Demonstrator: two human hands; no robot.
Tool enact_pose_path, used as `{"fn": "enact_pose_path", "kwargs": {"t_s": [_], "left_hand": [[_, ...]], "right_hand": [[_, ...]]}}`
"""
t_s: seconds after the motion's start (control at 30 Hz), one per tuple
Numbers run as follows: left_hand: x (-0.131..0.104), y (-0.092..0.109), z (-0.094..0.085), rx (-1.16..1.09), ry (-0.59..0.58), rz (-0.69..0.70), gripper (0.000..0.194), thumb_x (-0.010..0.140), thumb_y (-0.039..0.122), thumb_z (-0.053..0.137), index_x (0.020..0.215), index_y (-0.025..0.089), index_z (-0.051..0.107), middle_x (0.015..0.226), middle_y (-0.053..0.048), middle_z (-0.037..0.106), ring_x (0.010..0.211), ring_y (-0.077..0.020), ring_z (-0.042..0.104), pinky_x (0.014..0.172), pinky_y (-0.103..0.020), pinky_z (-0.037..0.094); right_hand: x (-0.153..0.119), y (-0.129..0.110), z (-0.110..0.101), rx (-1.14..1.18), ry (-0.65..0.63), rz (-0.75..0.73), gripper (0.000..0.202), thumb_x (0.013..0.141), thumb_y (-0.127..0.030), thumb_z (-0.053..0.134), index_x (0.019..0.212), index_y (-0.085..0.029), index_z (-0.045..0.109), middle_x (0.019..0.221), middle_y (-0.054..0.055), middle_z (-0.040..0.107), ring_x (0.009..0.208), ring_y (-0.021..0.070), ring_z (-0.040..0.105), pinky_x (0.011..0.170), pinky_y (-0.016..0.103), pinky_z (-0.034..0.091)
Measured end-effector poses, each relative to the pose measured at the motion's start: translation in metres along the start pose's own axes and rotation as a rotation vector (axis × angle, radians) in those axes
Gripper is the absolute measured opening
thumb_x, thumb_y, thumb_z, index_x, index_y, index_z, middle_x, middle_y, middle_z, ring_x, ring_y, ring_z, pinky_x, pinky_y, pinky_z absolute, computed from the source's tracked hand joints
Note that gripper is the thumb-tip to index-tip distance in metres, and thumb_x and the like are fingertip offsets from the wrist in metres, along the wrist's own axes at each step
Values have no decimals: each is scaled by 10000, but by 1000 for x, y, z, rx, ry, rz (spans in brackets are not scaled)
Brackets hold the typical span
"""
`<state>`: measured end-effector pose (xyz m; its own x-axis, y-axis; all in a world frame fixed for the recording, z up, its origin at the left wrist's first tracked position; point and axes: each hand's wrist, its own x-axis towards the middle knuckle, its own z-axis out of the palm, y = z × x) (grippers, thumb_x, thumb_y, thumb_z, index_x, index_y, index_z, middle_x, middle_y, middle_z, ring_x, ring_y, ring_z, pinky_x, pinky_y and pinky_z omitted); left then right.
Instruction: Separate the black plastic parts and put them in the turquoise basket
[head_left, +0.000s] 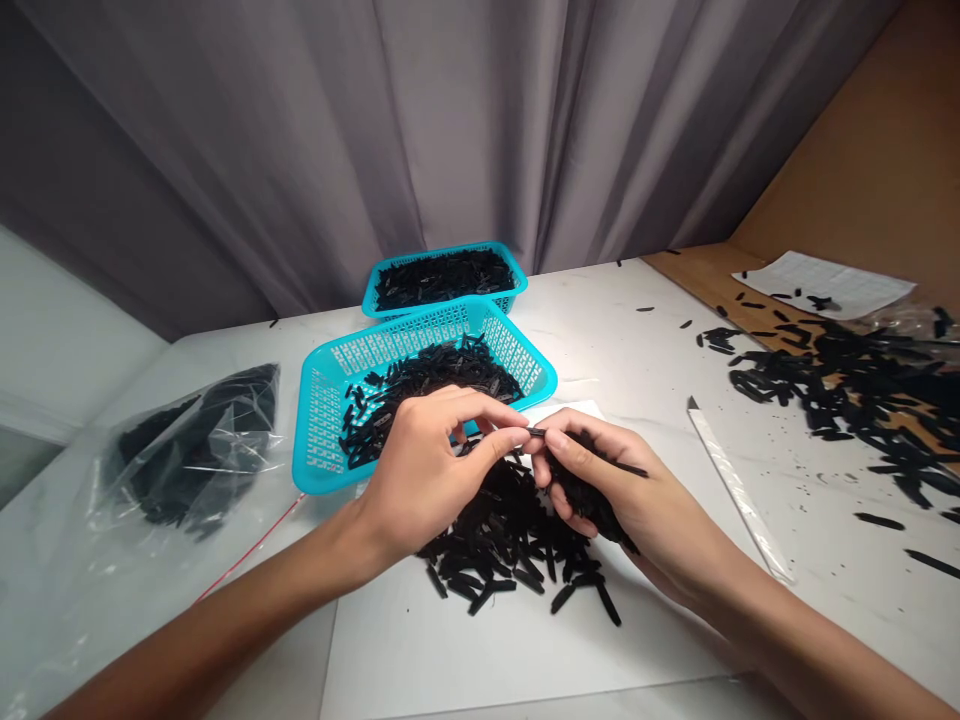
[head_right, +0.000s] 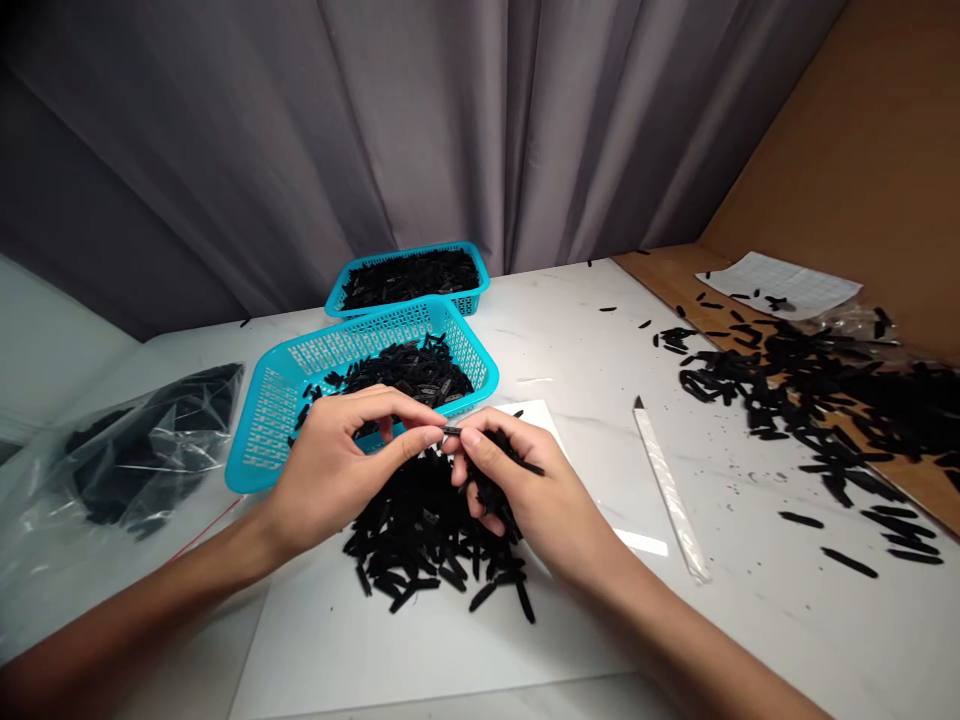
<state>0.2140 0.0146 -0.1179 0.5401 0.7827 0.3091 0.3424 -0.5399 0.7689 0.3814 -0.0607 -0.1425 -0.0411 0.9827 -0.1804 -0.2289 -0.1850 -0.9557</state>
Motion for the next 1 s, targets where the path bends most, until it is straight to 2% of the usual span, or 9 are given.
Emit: {"fn": "enact_pose_path", "kwargs": {"t_s": [0.23,0.47,0.7,0.83,1.0], "left_hand": [[-1,-1,-1,-3,10,10,63,859,201,722,856,243,768,835,62,762,762,-98,627,657,-225,442],[-1,0,0,-4,17,9,75,857,175,720,838,239,754,827,68,756,761,-96,636,675,-227,447],[-1,-1,0,14,16,15,76,861,170,714,848,237,749,835,63,752,765,-97,638,672,-225,451],[-2,-1,0,49,14,85,67,878,168,696,866,218,739,827,45,735,763,-101,625,664,-230,443],[-1,0,-1,84,-11,164,120,919,175,650,812,184,704,779,45,710,742,-90,605,714,-224,438]], "right_hand": [[-1,0,0,-103,-17,-86,242,976,-412,552,867,-203,606,736,-20,556,531,81,498,422,178,370],[-4,-2,2,-227,71,-157,230,981,-417,548,869,-217,550,734,-32,559,539,79,501,439,182,392],[-5,-2,1,-271,64,-214,187,990,-386,538,901,-224,567,751,-23,566,576,97,526,475,200,423],[-4,-2,1,-235,65,-193,201,982,-397,549,884,-223,575,747,-21,563,577,102,521,477,201,431],[-3,-1,2,-153,49,-118,318,971,-462,544,790,-203,575,756,-5,571,561,95,502,438,186,400]]}}
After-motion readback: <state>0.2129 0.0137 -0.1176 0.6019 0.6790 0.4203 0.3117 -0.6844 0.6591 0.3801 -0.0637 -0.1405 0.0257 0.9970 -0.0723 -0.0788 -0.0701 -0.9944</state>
